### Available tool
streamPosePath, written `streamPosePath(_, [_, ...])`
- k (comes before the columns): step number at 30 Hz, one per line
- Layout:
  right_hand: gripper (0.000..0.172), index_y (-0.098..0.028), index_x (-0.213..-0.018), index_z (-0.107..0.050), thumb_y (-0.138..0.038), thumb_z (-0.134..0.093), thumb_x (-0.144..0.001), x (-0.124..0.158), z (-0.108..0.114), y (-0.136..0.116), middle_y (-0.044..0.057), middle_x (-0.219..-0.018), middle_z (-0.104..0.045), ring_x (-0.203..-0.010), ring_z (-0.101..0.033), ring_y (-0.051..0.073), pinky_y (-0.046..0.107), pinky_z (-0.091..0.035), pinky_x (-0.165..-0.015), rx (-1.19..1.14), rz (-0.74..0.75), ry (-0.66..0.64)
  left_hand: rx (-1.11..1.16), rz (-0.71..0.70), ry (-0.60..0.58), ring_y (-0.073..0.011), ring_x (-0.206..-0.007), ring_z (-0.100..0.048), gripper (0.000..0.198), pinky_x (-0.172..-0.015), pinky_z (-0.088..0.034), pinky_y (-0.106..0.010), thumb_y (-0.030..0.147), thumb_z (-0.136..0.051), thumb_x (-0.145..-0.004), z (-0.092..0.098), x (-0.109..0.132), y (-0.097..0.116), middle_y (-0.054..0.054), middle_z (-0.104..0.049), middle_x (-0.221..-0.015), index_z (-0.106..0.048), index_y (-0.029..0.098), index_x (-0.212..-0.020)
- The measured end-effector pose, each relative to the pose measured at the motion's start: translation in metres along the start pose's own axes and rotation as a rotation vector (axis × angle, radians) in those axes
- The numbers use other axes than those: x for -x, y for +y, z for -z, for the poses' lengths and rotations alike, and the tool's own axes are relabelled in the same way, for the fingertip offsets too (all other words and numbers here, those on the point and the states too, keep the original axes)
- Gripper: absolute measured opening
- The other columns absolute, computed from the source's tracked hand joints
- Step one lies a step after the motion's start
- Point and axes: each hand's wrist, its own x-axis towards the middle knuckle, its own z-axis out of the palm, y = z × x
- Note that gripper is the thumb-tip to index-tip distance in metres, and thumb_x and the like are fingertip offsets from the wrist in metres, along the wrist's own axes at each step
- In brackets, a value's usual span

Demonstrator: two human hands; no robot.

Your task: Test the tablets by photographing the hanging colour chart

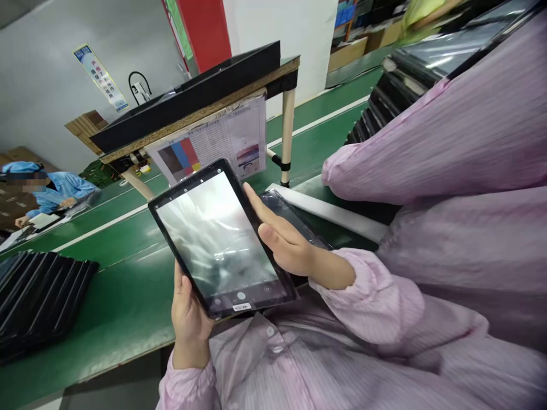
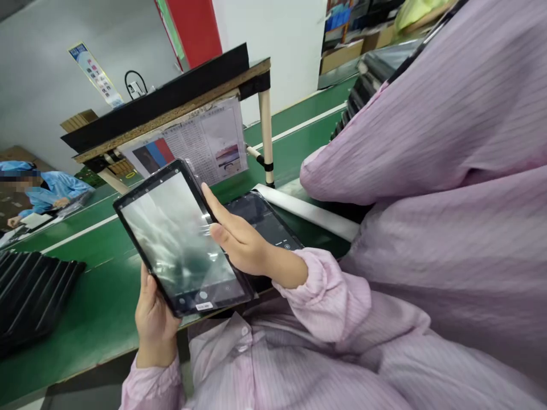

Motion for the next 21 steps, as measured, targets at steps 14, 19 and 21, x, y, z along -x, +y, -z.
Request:
streamPosePath(14, [0.077, -0.029, -0.164, -0.018, -0.068, -0.035, -0.099, -0.018, 0.003, 0.019, -0.005, -0.166, -0.025, -0.153, -0.029, 0.027, 0.043, -0.022, -0.128, -0.046, -0.125, -0.056, -0.039, 0.046, 0.099, -0.0212, -0.12, -0.068, 0.049, -0.096, -0.058, -0.033, 0.037, -0.07, -0.088, -0.003, 0.02, 0.002, -0.002, -0.067, -0.139, -0.062, 0.04, -0.136])
streamPosePath(19, [0.087, -0.03, -0.165, -0.004, -0.075, -0.034, -0.096, -0.004, 0.017, 0.046, 0.006, -0.16, -0.04, -0.135, -0.056, 0.028, 0.051, -0.04, -0.118, -0.12, -0.271, 0.083, -0.153, 0.112, 0.212, -0.0222, -0.115, -0.07, 0.048, -0.093, -0.059, -0.032, 0.034, -0.07, -0.087, 0.009, 0.013, 0.031, -0.005, -0.069, -0.135, -0.065, 0.032, -0.134])
streamPosePath(21, [0.088, -0.027, -0.164, -0.018, -0.077, -0.036, -0.094, 0.009, 0.032, 0.058, 0.008, -0.157, -0.044, -0.132, -0.058, 0.031, 0.055, -0.04, -0.117, -0.005, -0.356, 0.153, -0.203, 0.126, 0.27, -0.0224, -0.112, -0.072, 0.046, -0.093, -0.06, -0.032, 0.032, -0.069, -0.087, 0.021, 0.003, 0.039, -0.006, -0.071, -0.132, -0.066, 0.029, -0.133])
